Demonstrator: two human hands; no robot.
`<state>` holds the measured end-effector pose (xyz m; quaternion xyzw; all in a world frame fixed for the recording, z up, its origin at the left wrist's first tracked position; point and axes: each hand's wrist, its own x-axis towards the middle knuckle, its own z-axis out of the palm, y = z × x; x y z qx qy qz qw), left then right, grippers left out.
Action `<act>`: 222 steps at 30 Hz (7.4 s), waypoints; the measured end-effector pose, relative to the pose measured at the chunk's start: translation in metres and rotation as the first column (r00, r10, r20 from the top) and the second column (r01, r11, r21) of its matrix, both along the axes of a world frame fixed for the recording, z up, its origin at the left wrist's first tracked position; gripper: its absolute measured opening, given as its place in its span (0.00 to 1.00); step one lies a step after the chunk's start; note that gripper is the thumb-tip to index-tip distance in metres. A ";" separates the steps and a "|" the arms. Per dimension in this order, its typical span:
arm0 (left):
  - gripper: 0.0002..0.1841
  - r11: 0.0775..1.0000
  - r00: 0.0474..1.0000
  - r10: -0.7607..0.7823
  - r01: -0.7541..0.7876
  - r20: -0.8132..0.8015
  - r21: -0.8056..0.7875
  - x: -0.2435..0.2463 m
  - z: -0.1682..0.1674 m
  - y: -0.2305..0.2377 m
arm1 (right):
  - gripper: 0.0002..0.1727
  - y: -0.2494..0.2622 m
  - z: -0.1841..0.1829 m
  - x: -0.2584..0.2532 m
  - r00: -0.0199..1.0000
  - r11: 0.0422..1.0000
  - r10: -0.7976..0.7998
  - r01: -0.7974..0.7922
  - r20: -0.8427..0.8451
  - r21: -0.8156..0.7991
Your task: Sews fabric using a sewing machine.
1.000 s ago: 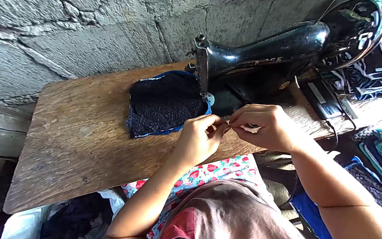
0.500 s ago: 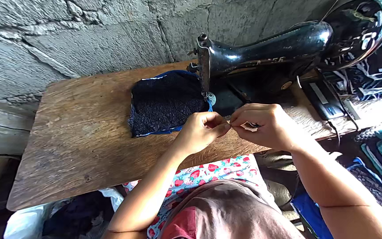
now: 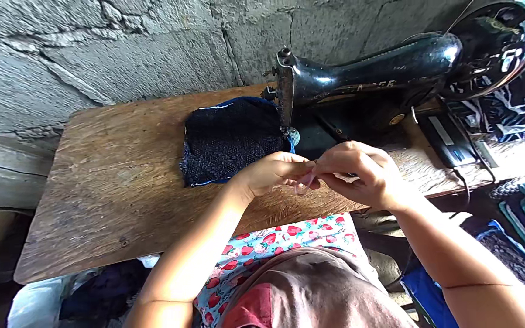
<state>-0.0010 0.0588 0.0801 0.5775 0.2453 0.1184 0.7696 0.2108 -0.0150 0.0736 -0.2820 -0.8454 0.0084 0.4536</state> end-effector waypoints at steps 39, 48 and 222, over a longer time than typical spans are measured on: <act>0.04 0.852 0.966 0.257 -0.237 0.021 0.467 0.003 -0.001 0.002 | 0.03 -0.003 0.009 0.007 0.973 0.721 -0.229 0.147 -0.032 -0.677; 0.02 0.860 0.969 0.242 -0.192 -0.047 0.472 0.001 0.007 0.004 | 0.03 0.005 0.020 0.006 0.967 0.604 -0.233 0.057 -0.108 -0.795; 0.04 0.870 0.942 0.241 -0.104 -0.233 0.482 -0.004 0.003 0.026 | 0.06 0.019 -0.013 -0.011 0.887 0.557 -0.302 -0.134 -0.350 -0.819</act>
